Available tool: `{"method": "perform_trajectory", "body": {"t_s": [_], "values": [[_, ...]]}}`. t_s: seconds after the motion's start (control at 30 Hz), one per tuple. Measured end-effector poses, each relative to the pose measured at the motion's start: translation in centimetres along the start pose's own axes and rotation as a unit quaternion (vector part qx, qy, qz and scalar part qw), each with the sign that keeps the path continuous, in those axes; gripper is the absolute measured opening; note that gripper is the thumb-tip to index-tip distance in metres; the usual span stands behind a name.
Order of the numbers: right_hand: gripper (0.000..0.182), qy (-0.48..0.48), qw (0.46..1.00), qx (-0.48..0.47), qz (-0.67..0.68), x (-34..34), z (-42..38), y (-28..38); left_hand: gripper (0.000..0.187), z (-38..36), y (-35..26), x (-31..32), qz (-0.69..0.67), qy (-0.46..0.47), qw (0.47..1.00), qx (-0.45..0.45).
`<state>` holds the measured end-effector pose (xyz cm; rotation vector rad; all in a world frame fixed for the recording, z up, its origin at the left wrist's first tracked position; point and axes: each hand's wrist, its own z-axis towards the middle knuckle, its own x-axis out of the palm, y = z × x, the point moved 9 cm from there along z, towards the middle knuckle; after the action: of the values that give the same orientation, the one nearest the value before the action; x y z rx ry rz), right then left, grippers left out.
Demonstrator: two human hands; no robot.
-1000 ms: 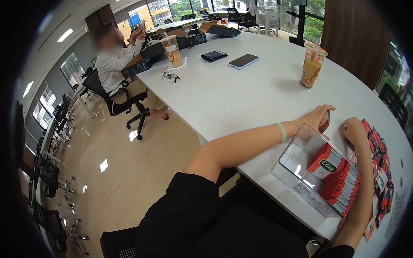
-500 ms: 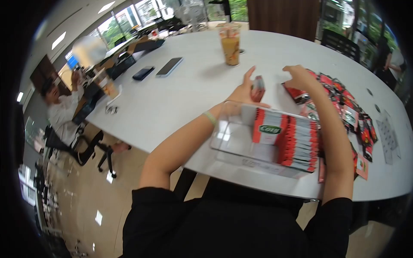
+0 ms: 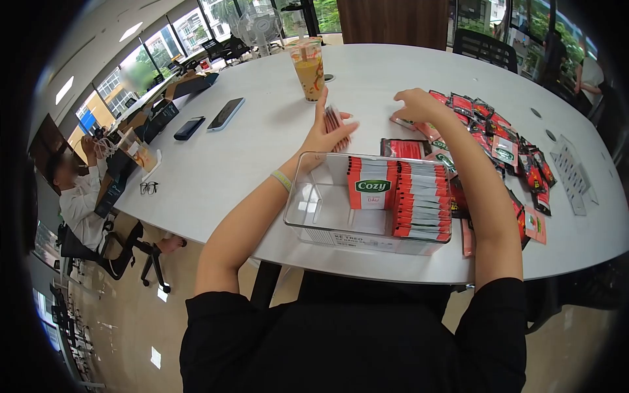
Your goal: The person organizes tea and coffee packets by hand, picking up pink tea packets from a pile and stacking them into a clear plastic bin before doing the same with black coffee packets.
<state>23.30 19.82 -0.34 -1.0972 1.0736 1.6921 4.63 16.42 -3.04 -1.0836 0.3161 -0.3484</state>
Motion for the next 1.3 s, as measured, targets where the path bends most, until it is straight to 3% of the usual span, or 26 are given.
{"method": "perform_trajectory", "body": {"t_s": [0.1, 0.3, 0.37, 0.53, 0.63, 0.7, 0.83, 0.9, 1.03, 1.1, 1.3], "values": [[0.032, 0.062, 0.993, -0.031, -0.098, 2.3, 0.1, -0.3, 0.085, 0.8, 0.8, -0.6, -0.044, -0.009, 0.999, -0.007], [0.026, 0.043, 0.989, -0.111, -0.087, 2.3, -0.1, 4.2, 0.073, 1.1, 1.6, -0.6, -0.115, 0.001, 0.993, -0.036], [0.024, 0.067, 0.985, -0.097, -0.125, 2.5, -0.5, 5.1, 0.072, 1.1, 2.0, -0.9, -0.144, -0.006, 0.989, -0.037], [0.018, 0.104, 0.967, -0.023, -0.233, 1.9, -1.3, 4.8, 0.076, 1.0, 1.8, -0.8, -0.072, 0.003, 0.996, -0.045], [0.023, 0.091, 0.973, -0.03, -0.211, 2.2, -0.6, 3.1, 0.083, 0.6, 1.2, -0.4, -0.026, 0.015, 0.998, -0.048], [0.033, 0.064, 0.987, -0.099, -0.113, 1.8, -0.6, 3.8, 0.086, 0.2, 0.8, 0.1, -0.012, 0.028, 0.998, -0.047], [0.042, -0.013, 0.996, -0.072, -0.041, -0.8, 0.3, 3.2, 0.1, -0.5, 0.3, 1.3, 0.029, 0.067, 0.996, -0.052], [0.044, 0.047, 0.996, -0.006, 0.07, -0.8, 0.6, 2.3, 0.101, -0.5, 0.3, 1.4, 0.032, 0.072, 0.995, -0.055], [0.047, 0.019, 0.998, -0.056, -0.002, -0.9, -0.9, 3.8, 0.103, -0.4, 0.4, 1.4, 0.062, 0.079, 0.994, -0.031], [0.053, 0.172, 0.983, -0.054, -0.023, 1.5, -1.8, 4.7, 0.103, -0.2, 0.7, 1.2, 0.07, 0.08, 0.994, -0.031], [0.048, 0.153, 0.984, -0.09, 0.024, 3.4, -0.4, 4.3, 0.107, 0.4, 1.3, 0.4, 0.027, 0.045, 0.998, -0.043]]}}
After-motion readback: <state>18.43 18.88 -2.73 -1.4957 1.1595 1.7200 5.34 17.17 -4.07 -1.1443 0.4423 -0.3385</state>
